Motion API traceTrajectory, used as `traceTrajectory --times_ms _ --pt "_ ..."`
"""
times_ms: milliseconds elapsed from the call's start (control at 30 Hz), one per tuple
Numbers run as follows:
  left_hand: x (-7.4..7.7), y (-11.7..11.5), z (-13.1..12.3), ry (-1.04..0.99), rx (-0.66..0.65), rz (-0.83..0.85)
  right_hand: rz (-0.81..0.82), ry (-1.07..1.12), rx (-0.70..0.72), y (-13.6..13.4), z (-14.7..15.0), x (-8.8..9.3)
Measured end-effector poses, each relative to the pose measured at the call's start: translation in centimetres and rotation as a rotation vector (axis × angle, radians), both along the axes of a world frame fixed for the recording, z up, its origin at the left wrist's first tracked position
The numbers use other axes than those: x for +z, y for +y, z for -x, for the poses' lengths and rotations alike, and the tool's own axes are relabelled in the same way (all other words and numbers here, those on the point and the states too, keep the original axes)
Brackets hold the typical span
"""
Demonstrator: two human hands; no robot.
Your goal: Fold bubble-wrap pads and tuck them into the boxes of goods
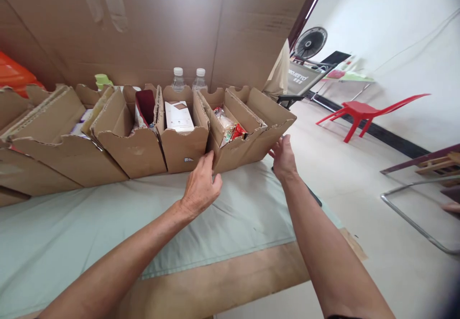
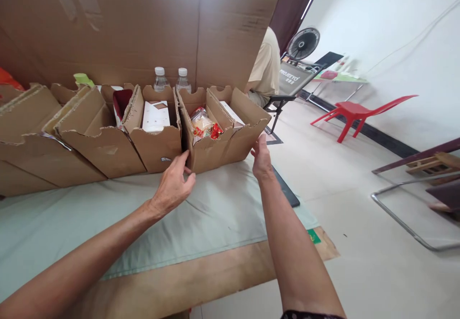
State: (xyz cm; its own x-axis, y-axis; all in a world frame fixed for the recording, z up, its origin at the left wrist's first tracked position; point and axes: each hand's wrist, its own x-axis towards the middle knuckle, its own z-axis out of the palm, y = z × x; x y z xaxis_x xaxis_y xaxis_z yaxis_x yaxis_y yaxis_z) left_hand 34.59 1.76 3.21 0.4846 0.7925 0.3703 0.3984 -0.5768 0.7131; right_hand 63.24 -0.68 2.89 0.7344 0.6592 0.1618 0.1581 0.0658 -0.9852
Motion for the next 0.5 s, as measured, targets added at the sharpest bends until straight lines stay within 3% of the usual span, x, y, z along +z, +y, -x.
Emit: traceTrajectory --times_ms 167,333,500 --pt "-1.2 0.2 -1.6 -0.041 0.069 -0.010 -0.087 0.067 0.008 1.5 0.0 -1.0" --pt "-2.0 0.5 -2.2 -0.030 0.141 -0.132 -0.109 0.078 -0.030 0.1 -0.1 -1.7" --pt "-2.1 1.3 -2.9 0.011 0.170 -0.131 -0.125 0.035 -0.083 -1.0 -0.1 -2.1"
